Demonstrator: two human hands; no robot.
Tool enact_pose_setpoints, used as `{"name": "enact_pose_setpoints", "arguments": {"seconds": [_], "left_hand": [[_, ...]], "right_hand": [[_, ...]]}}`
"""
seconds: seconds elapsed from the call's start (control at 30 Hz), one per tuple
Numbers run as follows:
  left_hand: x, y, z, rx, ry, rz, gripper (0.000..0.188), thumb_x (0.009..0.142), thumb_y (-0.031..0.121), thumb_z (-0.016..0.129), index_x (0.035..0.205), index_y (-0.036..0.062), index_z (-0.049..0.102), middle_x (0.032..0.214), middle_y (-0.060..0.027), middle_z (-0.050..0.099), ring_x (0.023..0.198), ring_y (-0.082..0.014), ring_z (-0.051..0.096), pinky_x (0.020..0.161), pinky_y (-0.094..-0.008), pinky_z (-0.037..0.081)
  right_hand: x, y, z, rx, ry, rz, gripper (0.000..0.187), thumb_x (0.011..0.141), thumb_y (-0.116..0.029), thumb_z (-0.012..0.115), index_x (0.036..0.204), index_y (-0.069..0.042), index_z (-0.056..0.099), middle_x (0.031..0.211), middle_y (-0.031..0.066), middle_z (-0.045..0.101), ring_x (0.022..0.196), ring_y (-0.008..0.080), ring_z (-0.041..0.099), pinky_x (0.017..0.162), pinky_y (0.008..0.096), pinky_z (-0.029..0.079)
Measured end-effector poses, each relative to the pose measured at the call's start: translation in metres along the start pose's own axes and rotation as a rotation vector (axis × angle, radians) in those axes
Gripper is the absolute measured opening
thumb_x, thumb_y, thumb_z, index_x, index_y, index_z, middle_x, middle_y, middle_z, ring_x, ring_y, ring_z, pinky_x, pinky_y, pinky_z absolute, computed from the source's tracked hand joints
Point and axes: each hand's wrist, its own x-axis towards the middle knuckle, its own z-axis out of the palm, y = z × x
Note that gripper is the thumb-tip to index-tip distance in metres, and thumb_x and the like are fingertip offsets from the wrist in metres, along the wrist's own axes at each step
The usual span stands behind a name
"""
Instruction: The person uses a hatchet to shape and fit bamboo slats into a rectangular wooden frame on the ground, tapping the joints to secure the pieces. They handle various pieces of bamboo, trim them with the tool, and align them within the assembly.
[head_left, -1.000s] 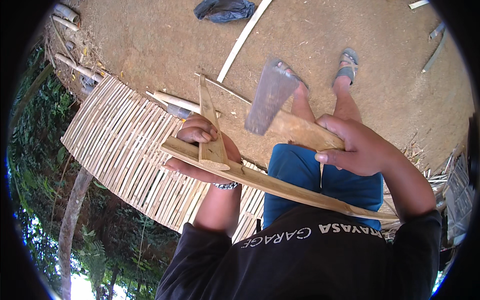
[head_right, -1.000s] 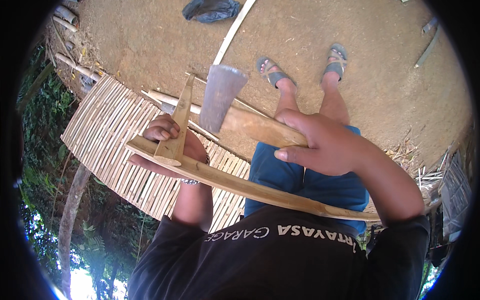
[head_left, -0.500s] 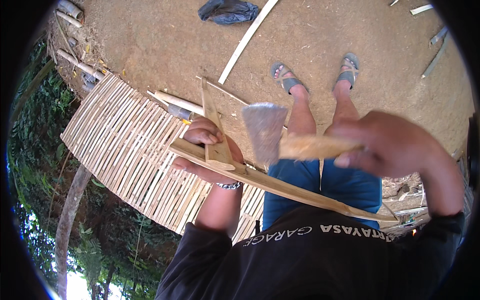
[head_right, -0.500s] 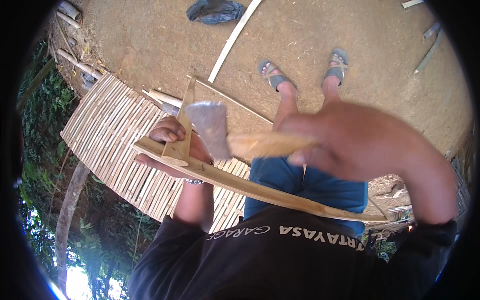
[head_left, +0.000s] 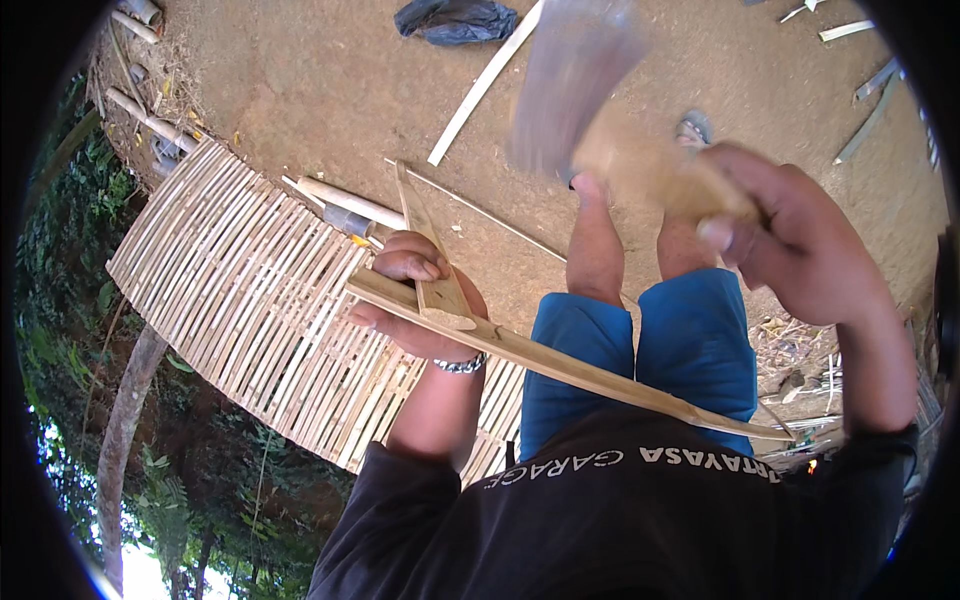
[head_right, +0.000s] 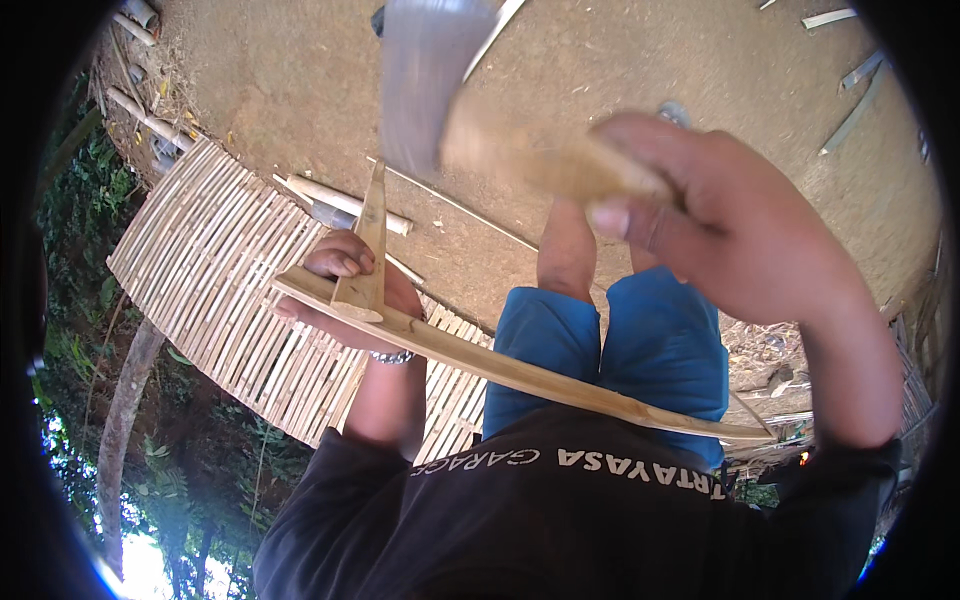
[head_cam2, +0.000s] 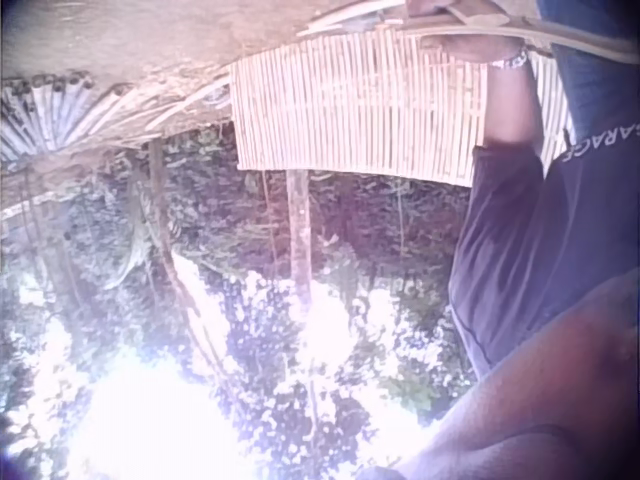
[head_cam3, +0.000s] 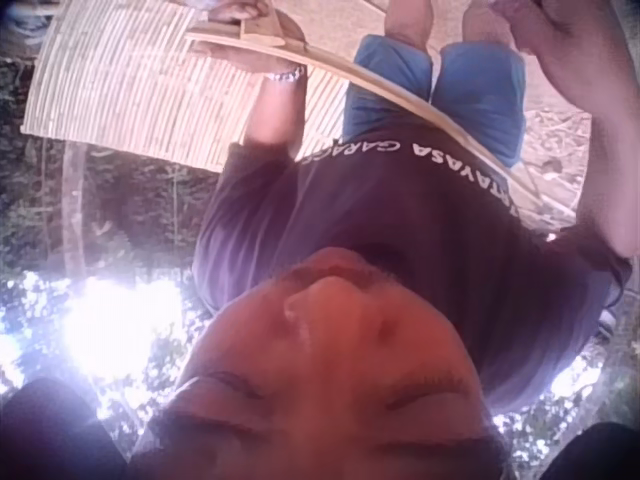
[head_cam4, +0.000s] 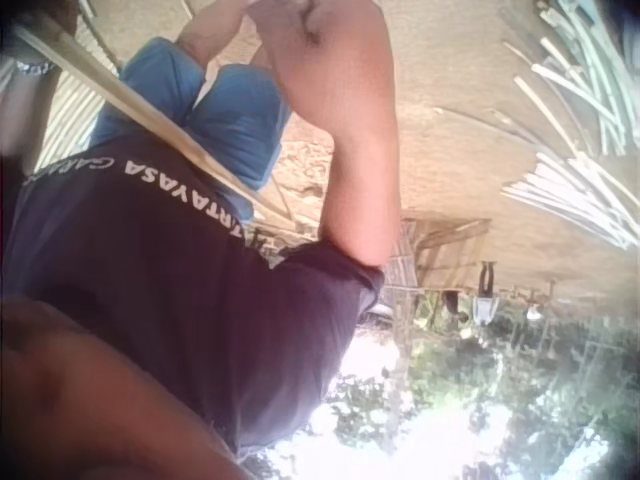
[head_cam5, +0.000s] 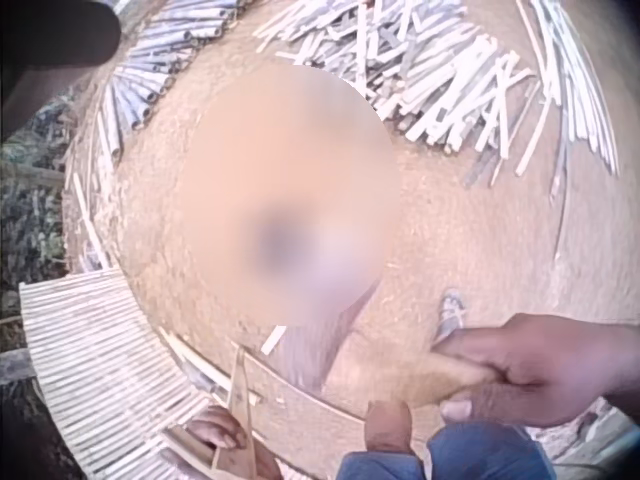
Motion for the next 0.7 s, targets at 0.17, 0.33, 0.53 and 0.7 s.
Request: {"name": "enact_pose_setpoints", "arguments": {"seconds": [0.17, 0.33, 0.53, 0.7], "left_hand": [[0.001, -0.001, -0.006, -0.066, -0.05, -0.012, 0.08, 0.104, 0.07, 0.014, 0.073, 0.007, 0.052, 0.069, -0.0067, 0.047, 0.073, -0.0203, 0.046, 0.083, -0.0389, 0.039], [-0.006, -0.002, -0.001, 0.011, 0.03, 0.029, 0.079, 0.104, 0.07, 0.012, 0.072, 0.0079, 0.05, 0.068, -0.0066, 0.047, 0.071, -0.0197, 0.045, 0.083, -0.0384, 0.039], [-0.008, -0.004, 0.001, 0.012, -0.018, 0.002, 0.08, 0.101, 0.074, 0.014, 0.072, 0.0083, 0.05, 0.066, -0.0062, 0.045, 0.07, -0.0197, 0.044, 0.082, -0.0367, 0.039], [-0.015, -0.005, -0.004, 0.022, 0.011, 0.021, 0.081, 0.101, 0.074, 0.014, 0.072, 0.0086, 0.05, 0.068, -0.0058, 0.046, 0.072, -0.0196, 0.045, 0.082, -0.0367, 0.039]], "right_hand": [[-0.008, 0.015, 0.036, 0.182, -0.041, -0.027, 0.033, 0.097, -0.025, 0.068, 0.123, -0.007, 0.061, 0.092, 0.0173, 0.07, 0.068, 0.0347, 0.067, 0.064, 0.0399, 0.052], [-0.003, 0.008, 0.001, -0.313, -0.225, -0.034, 0.031, 0.097, -0.025, 0.068, 0.123, -0.009, 0.062, 0.089, 0.0138, 0.071, 0.069, 0.0309, 0.069, 0.063, 0.0375, 0.052], [-0.004, 0.007, 0.041, 0.129, -0.048, 0.025, 0.026, 0.099, -0.026, 0.066, 0.116, -0.006, 0.063, 0.08, 0.0046, 0.067, 0.064, 0.0113, 0.061, 0.057, 0.029, 0.049], [-0.01, 0.014, 0.014, -0.054, -0.213, 0.113, 0.031, 0.101, -0.024, 0.064, 0.126, -0.007, 0.06, 0.077, 0.0056, 0.062, 0.06, 0.0109, 0.06, 0.054, 0.0269, 0.048]]}}
